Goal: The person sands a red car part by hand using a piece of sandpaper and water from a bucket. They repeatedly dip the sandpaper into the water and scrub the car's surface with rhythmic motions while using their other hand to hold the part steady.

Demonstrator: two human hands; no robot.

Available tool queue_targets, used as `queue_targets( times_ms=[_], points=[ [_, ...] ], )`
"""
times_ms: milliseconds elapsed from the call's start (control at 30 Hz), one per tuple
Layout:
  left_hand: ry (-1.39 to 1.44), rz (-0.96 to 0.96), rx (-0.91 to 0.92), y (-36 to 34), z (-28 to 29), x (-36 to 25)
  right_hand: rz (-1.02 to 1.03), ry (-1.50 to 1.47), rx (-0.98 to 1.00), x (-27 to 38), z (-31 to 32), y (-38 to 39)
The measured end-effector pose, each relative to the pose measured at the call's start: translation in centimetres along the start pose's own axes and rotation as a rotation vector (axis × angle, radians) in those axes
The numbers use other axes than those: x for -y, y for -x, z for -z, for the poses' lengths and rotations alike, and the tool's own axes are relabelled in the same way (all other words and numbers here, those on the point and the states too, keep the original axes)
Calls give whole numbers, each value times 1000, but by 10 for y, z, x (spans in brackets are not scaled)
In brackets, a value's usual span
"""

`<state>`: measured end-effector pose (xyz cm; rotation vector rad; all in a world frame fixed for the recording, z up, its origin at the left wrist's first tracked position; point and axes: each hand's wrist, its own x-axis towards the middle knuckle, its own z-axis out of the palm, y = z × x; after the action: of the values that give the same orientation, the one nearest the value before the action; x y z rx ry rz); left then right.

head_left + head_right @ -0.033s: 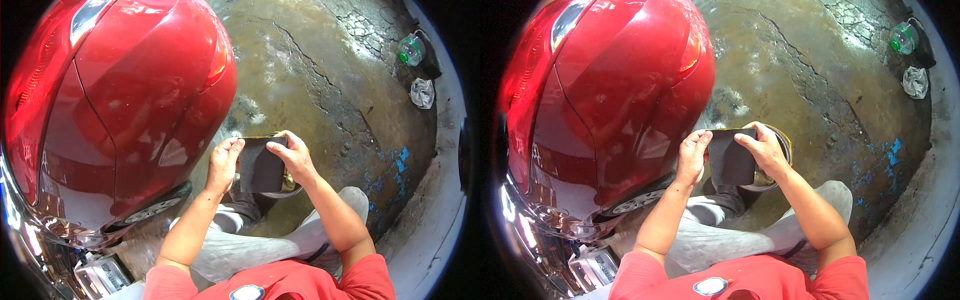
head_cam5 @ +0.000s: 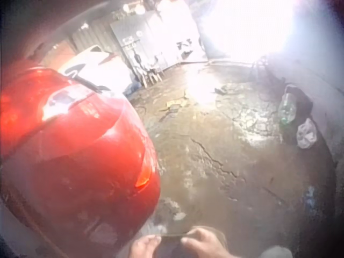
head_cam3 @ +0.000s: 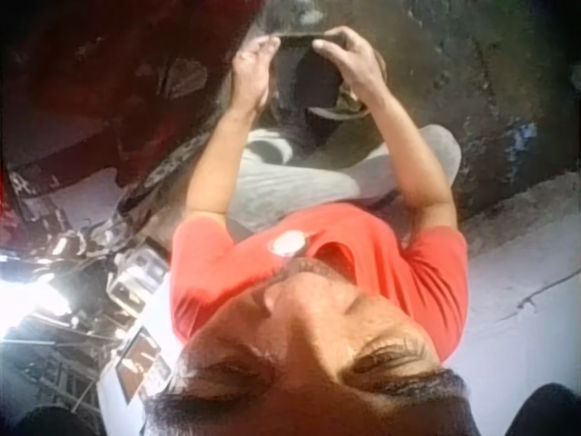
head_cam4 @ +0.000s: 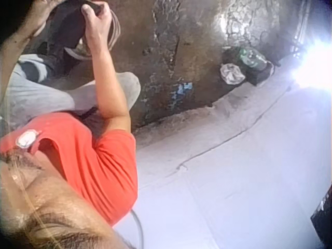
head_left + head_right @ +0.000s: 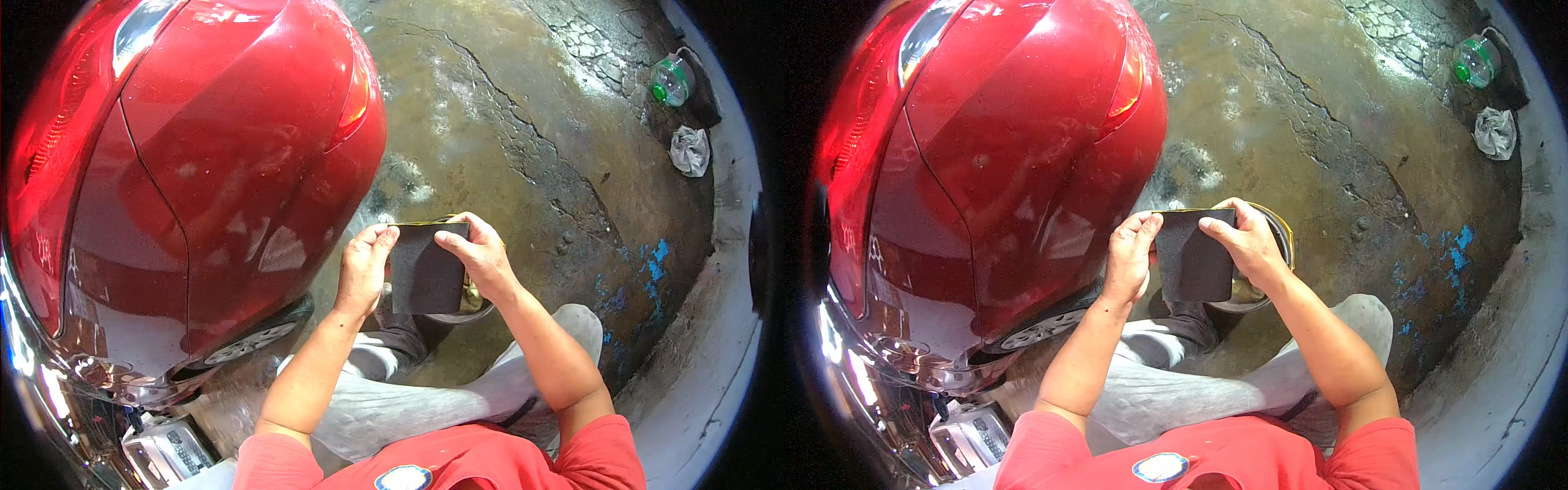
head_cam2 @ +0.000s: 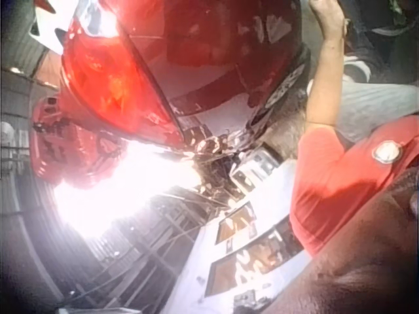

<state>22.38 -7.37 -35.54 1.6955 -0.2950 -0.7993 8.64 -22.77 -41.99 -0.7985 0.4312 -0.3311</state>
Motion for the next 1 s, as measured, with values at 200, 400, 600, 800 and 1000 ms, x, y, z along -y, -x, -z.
queue_targets(
  times_ms=[200, 400, 600, 800, 1000],
  points=[
    [-143, -210, -74, -8, 9, 1, -65, 73, -42, -2, 6, -3],
    [-190, -217, -59, -6, 8, -8, -63, 295, -34, 14, 2, -4],
    [-167, -270, -184, -14, 35, -9, -174, 53, 233, 11, -10, 2],
    [-206, -346, -178, -5, 23, -18, -17, 331, 231, 2, -6, -4],
    [-172, -341, -335, -17, 52, -16, -3, 179, 349, -7, -19, 4]
  ],
)
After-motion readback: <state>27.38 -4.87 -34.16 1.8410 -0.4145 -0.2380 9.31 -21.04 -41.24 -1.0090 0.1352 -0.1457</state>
